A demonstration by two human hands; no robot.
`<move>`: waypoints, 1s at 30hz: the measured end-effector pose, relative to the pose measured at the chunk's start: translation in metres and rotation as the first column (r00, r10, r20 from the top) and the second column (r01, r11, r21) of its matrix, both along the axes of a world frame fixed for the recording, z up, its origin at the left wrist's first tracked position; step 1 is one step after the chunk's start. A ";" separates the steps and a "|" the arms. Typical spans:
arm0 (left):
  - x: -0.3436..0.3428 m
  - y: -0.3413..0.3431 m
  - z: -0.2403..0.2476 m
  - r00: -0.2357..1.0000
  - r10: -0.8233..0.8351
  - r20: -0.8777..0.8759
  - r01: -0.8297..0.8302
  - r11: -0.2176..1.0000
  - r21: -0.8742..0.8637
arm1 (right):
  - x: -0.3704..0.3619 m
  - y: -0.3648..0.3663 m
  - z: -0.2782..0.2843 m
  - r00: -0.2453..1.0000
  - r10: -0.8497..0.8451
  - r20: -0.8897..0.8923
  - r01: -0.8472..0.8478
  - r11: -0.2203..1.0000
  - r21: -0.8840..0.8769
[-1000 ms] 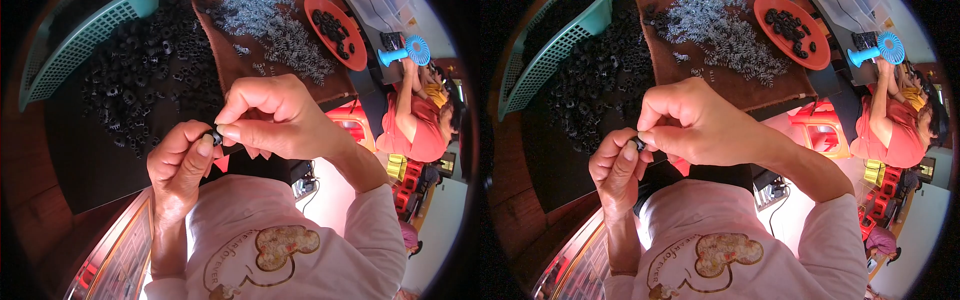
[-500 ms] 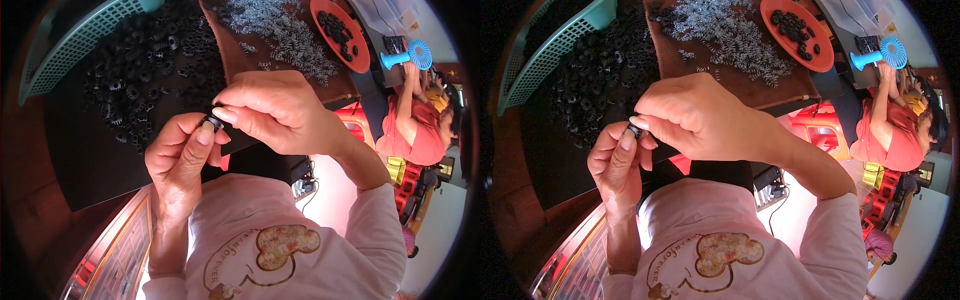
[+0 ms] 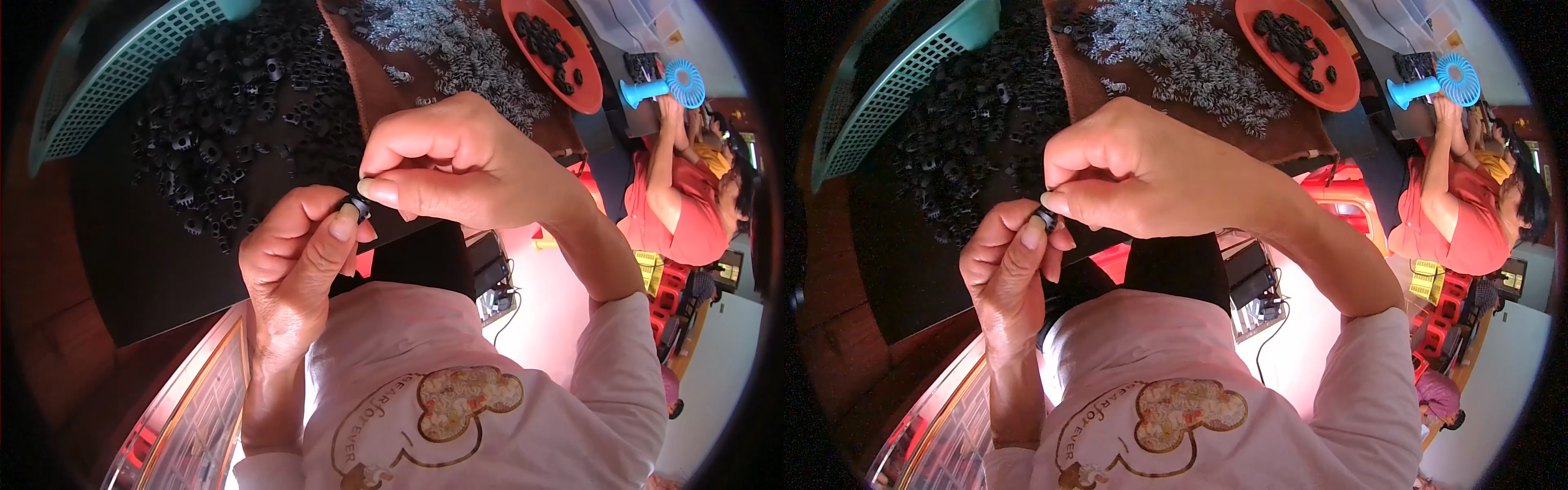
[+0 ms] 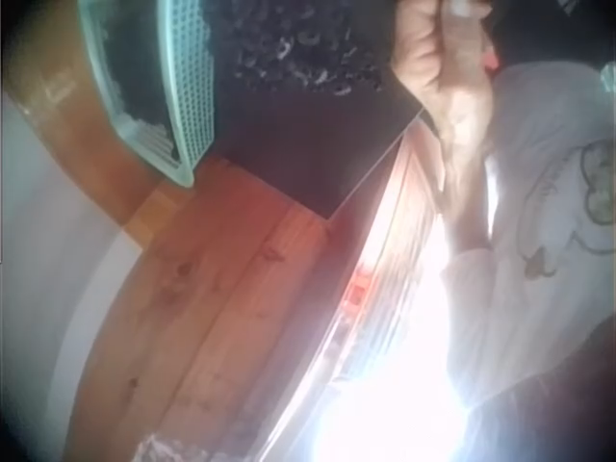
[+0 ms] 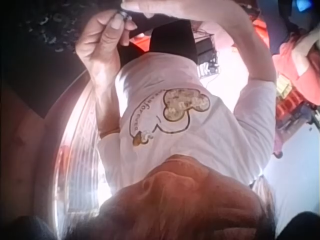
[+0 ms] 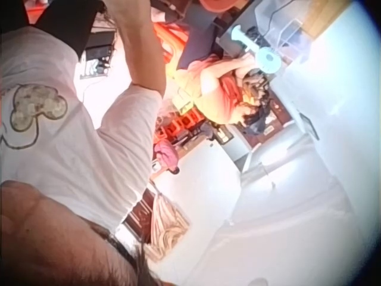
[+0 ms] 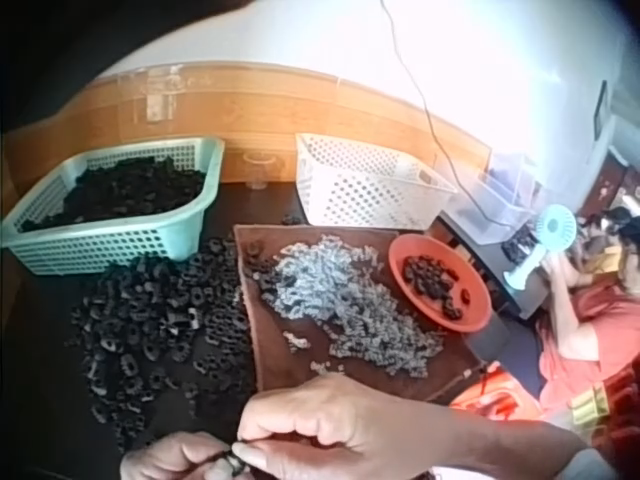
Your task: Assembling small silver pins into black plastic components at a workbench.
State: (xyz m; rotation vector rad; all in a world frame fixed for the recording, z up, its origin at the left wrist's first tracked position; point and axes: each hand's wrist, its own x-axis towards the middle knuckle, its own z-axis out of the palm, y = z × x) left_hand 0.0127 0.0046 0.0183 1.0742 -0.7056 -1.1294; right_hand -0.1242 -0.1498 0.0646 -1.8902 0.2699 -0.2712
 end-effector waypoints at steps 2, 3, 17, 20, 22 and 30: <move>0.000 0.000 0.000 1.000 -0.005 0.012 0.005 1.000 0.011 | -0.002 -0.002 0.001 1.000 0.024 -0.004 -0.024 0.999 -0.021; 0.000 0.000 0.001 1.000 -0.003 0.006 0.003 1.000 0.012 | -0.002 -0.003 0.001 0.999 0.044 -0.018 -0.045 0.998 -0.049; -0.003 0.000 0.001 1.000 0.005 0.020 -0.005 1.000 -0.008 | -0.004 0.009 -0.004 0.997 -0.075 0.014 0.074 0.997 0.035; -0.004 0.000 0.001 1.000 0.005 0.030 -0.005 1.000 -0.011 | -0.004 0.008 -0.005 0.999 -0.026 0.030 0.028 0.998 -0.064; -0.004 0.000 0.001 0.998 0.022 0.065 -0.023 1.000 0.011 | -0.005 0.009 -0.006 0.998 -0.068 0.017 0.068 0.998 0.013; -0.007 -0.004 -0.002 0.996 0.046 0.070 -0.046 0.999 0.004 | -0.006 0.005 -0.007 0.998 -0.027 0.054 0.033 0.992 -0.124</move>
